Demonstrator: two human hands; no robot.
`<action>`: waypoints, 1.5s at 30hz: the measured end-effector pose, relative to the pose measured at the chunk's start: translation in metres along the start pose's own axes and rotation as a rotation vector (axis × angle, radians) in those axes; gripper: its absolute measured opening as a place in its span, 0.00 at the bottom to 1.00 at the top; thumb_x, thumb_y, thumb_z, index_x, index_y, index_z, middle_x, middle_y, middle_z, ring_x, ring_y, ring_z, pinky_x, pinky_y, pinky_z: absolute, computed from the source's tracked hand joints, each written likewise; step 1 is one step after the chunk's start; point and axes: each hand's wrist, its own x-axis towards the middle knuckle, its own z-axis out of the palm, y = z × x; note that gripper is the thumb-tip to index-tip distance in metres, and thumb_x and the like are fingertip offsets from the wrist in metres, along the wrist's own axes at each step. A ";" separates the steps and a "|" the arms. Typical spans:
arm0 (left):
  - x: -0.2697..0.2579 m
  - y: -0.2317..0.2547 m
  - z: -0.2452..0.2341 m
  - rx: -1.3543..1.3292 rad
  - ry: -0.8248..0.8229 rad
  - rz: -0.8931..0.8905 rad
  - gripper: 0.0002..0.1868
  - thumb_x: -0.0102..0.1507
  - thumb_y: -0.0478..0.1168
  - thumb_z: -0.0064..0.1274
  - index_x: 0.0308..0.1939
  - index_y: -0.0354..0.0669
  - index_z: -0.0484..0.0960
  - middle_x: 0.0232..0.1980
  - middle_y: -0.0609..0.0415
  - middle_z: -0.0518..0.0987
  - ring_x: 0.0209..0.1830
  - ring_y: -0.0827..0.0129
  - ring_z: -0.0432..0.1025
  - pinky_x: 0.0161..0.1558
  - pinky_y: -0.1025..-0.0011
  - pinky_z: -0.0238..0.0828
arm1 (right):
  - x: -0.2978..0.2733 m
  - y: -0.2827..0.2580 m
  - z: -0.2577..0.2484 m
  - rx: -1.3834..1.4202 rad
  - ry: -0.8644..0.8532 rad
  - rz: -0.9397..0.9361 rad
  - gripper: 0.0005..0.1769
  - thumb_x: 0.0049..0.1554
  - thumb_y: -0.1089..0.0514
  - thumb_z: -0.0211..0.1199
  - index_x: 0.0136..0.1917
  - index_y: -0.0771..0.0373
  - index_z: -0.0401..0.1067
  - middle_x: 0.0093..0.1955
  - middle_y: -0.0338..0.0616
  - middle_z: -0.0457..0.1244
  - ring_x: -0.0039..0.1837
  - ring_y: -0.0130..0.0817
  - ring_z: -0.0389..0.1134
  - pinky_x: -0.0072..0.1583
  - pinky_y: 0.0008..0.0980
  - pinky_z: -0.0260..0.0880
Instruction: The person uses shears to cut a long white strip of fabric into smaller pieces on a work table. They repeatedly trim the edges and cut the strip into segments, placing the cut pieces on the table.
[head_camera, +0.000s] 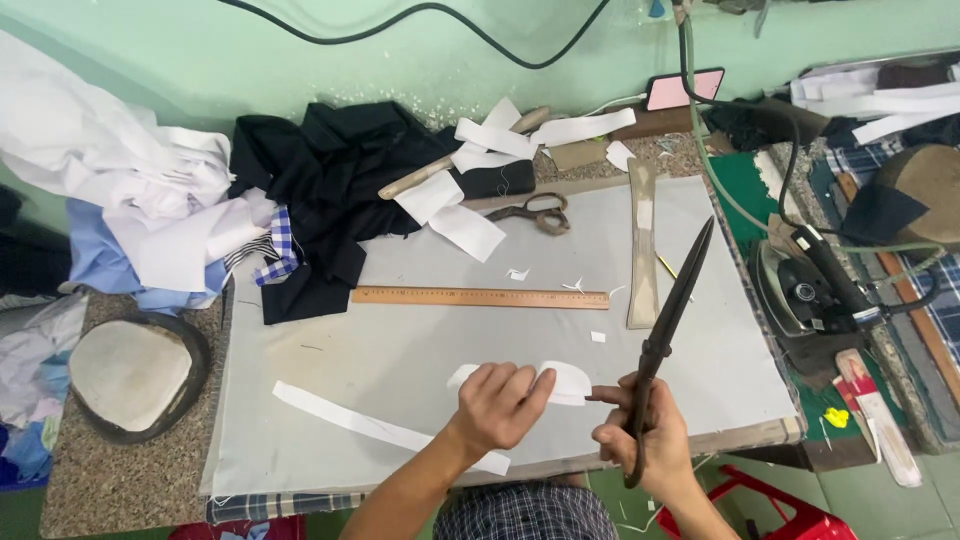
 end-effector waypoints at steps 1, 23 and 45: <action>0.004 0.001 -0.004 0.010 0.000 0.007 0.06 0.67 0.27 0.53 0.47 0.36 0.81 0.38 0.49 0.74 0.26 0.67 0.68 0.23 0.73 0.61 | 0.006 -0.001 0.008 0.006 -0.008 -0.007 0.34 0.47 0.58 0.76 0.57 0.62 0.56 0.55 0.62 0.72 0.24 0.35 0.68 0.25 0.29 0.72; 0.020 -0.021 -0.001 -1.437 0.058 -0.909 0.35 0.70 0.61 0.46 0.69 0.40 0.59 0.71 0.38 0.63 0.72 0.50 0.61 0.73 0.52 0.60 | 0.097 -0.072 0.071 -0.143 -0.240 -0.136 0.24 0.53 0.62 0.70 0.54 0.62 0.56 0.23 0.47 0.62 0.17 0.33 0.60 0.22 0.27 0.58; 0.023 -0.047 0.000 -1.327 0.378 -1.480 0.27 0.70 0.47 0.46 0.55 0.20 0.78 0.41 0.32 0.85 0.25 0.47 0.77 0.29 0.56 0.79 | 0.124 -0.069 0.064 -0.076 -0.198 -0.288 0.17 0.64 0.55 0.53 0.56 0.66 0.50 0.51 0.56 0.74 0.16 0.35 0.59 0.22 0.25 0.58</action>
